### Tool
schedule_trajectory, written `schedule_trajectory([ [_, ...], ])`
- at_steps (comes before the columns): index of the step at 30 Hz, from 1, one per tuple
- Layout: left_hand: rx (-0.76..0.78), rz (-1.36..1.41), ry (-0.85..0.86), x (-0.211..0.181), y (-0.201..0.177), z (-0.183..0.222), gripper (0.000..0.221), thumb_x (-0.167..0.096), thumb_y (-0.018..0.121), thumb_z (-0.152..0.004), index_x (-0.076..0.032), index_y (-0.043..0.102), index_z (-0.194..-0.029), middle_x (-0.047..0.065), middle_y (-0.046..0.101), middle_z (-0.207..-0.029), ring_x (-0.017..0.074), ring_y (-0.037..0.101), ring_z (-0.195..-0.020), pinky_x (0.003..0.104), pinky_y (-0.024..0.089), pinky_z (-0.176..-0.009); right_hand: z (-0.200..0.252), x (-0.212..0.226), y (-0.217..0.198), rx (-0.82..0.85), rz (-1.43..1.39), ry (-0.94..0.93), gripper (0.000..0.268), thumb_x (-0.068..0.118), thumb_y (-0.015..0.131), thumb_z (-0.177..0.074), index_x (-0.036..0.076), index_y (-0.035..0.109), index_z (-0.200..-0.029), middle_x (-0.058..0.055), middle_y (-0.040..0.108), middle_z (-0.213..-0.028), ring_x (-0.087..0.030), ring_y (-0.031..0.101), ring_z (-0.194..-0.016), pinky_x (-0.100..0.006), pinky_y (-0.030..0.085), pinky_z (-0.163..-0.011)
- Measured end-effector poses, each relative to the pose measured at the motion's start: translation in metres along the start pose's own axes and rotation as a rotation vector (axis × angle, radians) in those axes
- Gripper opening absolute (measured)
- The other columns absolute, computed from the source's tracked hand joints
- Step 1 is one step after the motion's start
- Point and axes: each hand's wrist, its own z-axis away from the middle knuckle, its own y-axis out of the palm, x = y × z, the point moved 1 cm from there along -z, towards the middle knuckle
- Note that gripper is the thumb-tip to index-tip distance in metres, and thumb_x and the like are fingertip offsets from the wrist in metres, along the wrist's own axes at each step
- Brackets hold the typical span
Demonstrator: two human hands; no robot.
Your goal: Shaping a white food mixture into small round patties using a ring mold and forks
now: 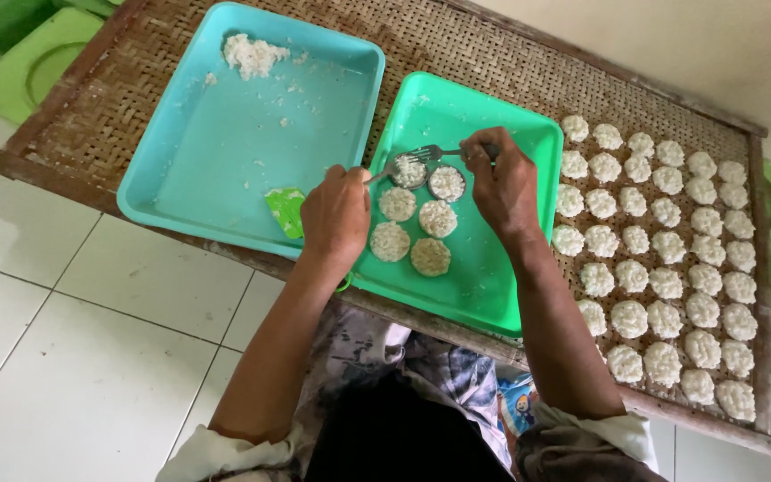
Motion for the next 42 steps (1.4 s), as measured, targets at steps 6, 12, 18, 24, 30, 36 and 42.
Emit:
schedule_trajectory([
  [6, 0.019, 0.007, -0.018, 0.005, 0.007, 0.0, 0.016, -0.015, 0.057, -0.099, -0.012, 0.066, -0.111, 0.011, 0.059, -0.093, 0.0479, 0.072, -0.078, 0.062, 0.06, -0.07, 0.004, -0.004, 0.001, 0.051, 0.015, 0.037, 0.011, 0.012, 0.06, -0.101, 0.011, 0.07, -0.103, -0.013, 0.074, -0.083, -0.023, 0.073, -0.08, -0.038, 0.062, -0.072],
  [12, 0.009, 0.019, -0.01, 0.0, 0.001, 0.0, 0.015, -0.015, 0.058, -0.098, -0.011, 0.065, -0.11, 0.013, 0.059, -0.093, 0.0495, 0.072, -0.079, 0.064, 0.059, -0.07, 0.003, 0.007, -0.005, 0.034, 0.03, 0.067, 0.012, 0.011, 0.058, -0.101, 0.01, 0.069, -0.104, -0.011, 0.073, -0.083, -0.021, 0.072, -0.079, -0.035, 0.061, -0.072],
  [18, 0.009, 0.039, 0.007, -0.003, -0.003, 0.005, 0.018, -0.014, 0.058, -0.098, -0.01, 0.067, -0.113, 0.014, 0.06, -0.093, 0.0498, 0.072, -0.079, 0.064, 0.06, -0.072, 0.007, -0.001, -0.011, 0.056, 0.069, 0.13, 0.014, 0.014, 0.056, -0.102, 0.012, 0.069, -0.105, -0.01, 0.075, -0.085, -0.02, 0.074, -0.082, -0.036, 0.06, -0.077],
  [24, 0.047, 0.061, 0.002, 0.004, 0.013, 0.001, 0.016, -0.016, 0.057, -0.098, -0.014, 0.067, -0.111, 0.011, 0.059, -0.091, 0.0479, 0.072, -0.076, 0.062, 0.059, -0.069, 0.014, -0.002, -0.008, 0.074, 0.074, 0.15, 0.013, 0.014, 0.057, -0.101, 0.013, 0.07, -0.102, -0.009, 0.074, -0.081, -0.018, 0.073, -0.079, -0.035, 0.059, -0.075],
  [30, 0.071, 0.136, 0.043, -0.019, -0.001, 0.007, 0.022, -0.013, 0.054, -0.099, -0.011, 0.066, -0.117, 0.014, 0.06, -0.096, 0.0496, 0.071, -0.083, 0.063, 0.059, -0.076, 0.02, -0.011, -0.04, 0.004, 0.152, 0.208, 0.014, 0.019, 0.055, -0.102, 0.015, 0.069, -0.102, -0.008, 0.074, -0.081, -0.021, 0.074, -0.079, -0.038, 0.057, -0.079],
  [36, 0.115, 0.086, 0.086, -0.028, 0.031, 0.002, 0.019, -0.017, 0.055, -0.1, -0.011, 0.066, -0.114, 0.012, 0.058, -0.095, 0.0457, 0.072, -0.084, 0.059, 0.059, -0.075, 0.029, -0.025, -0.045, -0.017, 0.147, 0.197, 0.013, 0.019, 0.058, -0.102, 0.013, 0.07, -0.102, -0.011, 0.073, -0.08, -0.024, 0.074, -0.08, -0.039, 0.057, -0.079],
  [42, 0.116, 0.077, 0.101, -0.038, 0.013, 0.005, 0.022, -0.016, 0.054, -0.1, -0.014, 0.066, -0.118, 0.012, 0.058, -0.096, 0.0453, 0.071, -0.088, 0.059, 0.059, -0.079, 0.027, -0.024, -0.054, -0.033, 0.1, 0.131, 0.016, 0.01, 0.056, -0.103, 0.011, 0.071, -0.106, -0.011, 0.073, -0.084, -0.023, 0.072, -0.081, -0.04, 0.056, -0.08],
])
